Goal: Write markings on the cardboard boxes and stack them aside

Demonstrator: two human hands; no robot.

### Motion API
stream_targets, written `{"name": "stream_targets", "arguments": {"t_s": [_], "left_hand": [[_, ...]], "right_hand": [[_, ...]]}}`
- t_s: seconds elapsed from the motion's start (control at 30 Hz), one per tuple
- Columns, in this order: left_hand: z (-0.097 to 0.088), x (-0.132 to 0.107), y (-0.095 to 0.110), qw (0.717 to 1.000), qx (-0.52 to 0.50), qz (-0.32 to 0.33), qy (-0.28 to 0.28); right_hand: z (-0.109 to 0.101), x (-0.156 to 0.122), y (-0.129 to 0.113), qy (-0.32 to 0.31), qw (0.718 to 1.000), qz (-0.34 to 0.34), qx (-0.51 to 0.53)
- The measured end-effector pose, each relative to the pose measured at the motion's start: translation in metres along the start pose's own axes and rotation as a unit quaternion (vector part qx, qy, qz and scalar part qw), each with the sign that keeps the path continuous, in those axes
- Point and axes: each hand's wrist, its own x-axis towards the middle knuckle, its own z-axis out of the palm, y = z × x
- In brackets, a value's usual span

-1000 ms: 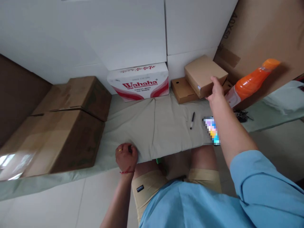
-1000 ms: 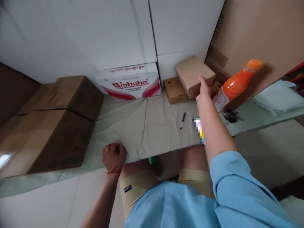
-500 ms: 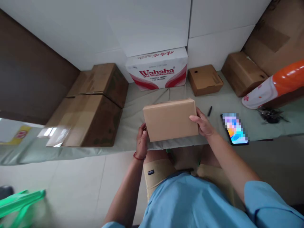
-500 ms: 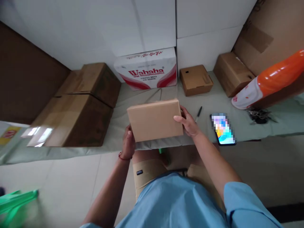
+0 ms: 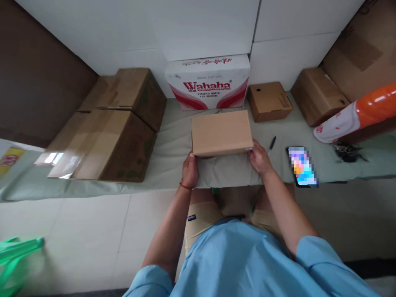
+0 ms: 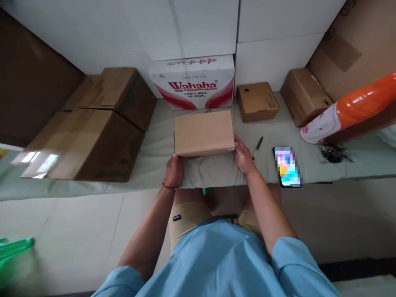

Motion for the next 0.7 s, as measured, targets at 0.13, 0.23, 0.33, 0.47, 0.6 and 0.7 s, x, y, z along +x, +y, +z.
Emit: {"name": "stream_targets", "arguments": {"t_s": [0.13,0.23,0.33,0.47,0.6,0.7], "left_hand": [[-0.001,0.001,-0.008,0.999,-0.033,-0.003,0.031],[-0.004,0.003,-0.01,0.997,-0.051,-0.004,0.048],[-0.01,0.005,-0.007,0.996,-0.06,-0.009,0.063],[-0.011,0.005,0.008,0.997,-0.056,-0.017,0.044],[-0.004,0.002,0.025,0.998,-0.061,-0.022,-0.002],[0.001,-0.002,0.03,0.994,-0.105,-0.021,0.001]], "right_hand": [[0.0,0.001,0.003,0.028,0.999,-0.02,0.036],[0.005,-0.011,-0.005,0.029,0.998,-0.046,0.04],[0.025,-0.04,-0.02,-0.019,0.994,-0.111,-0.013],[0.075,-0.079,-0.041,-0.122,0.956,-0.236,-0.128],[0.111,-0.093,-0.047,-0.112,0.897,-0.362,-0.227],[0.108,-0.095,-0.045,-0.035,0.867,-0.406,-0.286]]}}
